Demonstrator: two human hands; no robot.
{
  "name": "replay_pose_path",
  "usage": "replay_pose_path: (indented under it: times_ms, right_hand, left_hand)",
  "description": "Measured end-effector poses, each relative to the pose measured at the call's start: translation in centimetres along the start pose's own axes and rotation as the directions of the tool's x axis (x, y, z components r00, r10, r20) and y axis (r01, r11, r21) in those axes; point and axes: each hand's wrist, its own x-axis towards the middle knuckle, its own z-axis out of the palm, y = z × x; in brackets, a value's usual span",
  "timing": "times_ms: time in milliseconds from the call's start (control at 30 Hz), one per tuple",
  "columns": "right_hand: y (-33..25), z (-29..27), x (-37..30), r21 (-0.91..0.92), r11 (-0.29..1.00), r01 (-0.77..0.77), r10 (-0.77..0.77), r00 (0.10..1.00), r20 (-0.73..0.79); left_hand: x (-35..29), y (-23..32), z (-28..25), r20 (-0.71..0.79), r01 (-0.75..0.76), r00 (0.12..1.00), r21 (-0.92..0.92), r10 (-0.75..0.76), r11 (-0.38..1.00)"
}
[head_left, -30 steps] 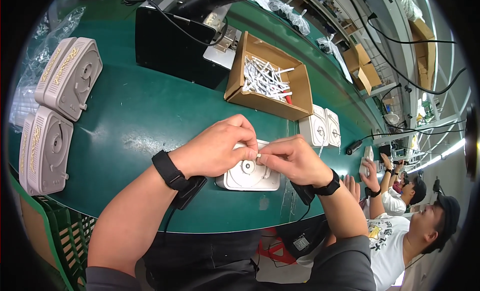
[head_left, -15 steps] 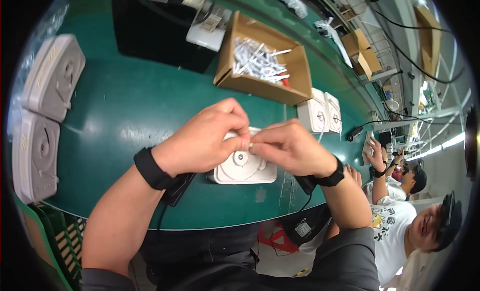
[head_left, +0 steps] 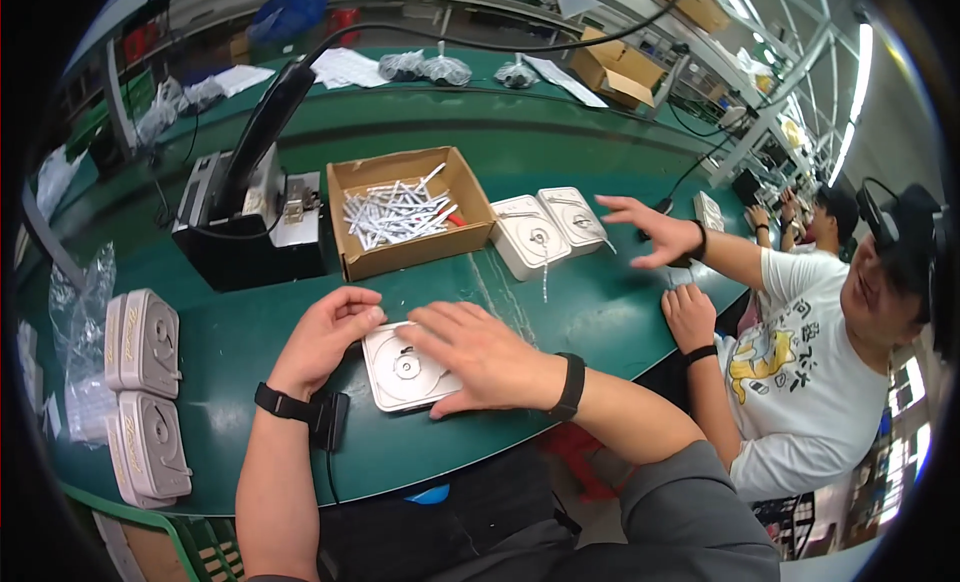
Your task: The person takes a white plastic housing from a green crate, places it on the table, and picks up a white strip. They press the strip into the housing by hand, then set the completed unit aside on the table.
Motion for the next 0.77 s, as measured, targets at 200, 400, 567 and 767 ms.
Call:
replay_pose_path:
  times_ms: [200,400,567,767]
  right_hand:
    - [1.2,-3.1,-3.3,-0.302,0.949,-0.092,0.035,0.981,-0.189]
    - [-3.7,-0.6,-4.3,-0.186,0.942,-0.281,0.192,0.901,-0.389]
    - [-4.6,4.1,-1.9,-0.331,0.918,-0.219,0.122,0.949,-0.291]
    - [0.7,2.9,-3.7,-0.377,0.920,-0.109,0.052,0.986,-0.158]
  left_hand:
    - [-1.1,1.7,0.1,0.089,0.116,0.989,0.021,-0.117,0.993]
    - [-0.2,1.2,-0.2,0.067,0.097,0.993,0.027,-0.098,0.995]
    - [-0.4,0.7,-0.7,0.016,0.076,0.997,-0.012,-0.075,0.997]
    - [-0.3,0.7,-0.6,0.051,0.063,0.997,0.009,-0.064,0.998]
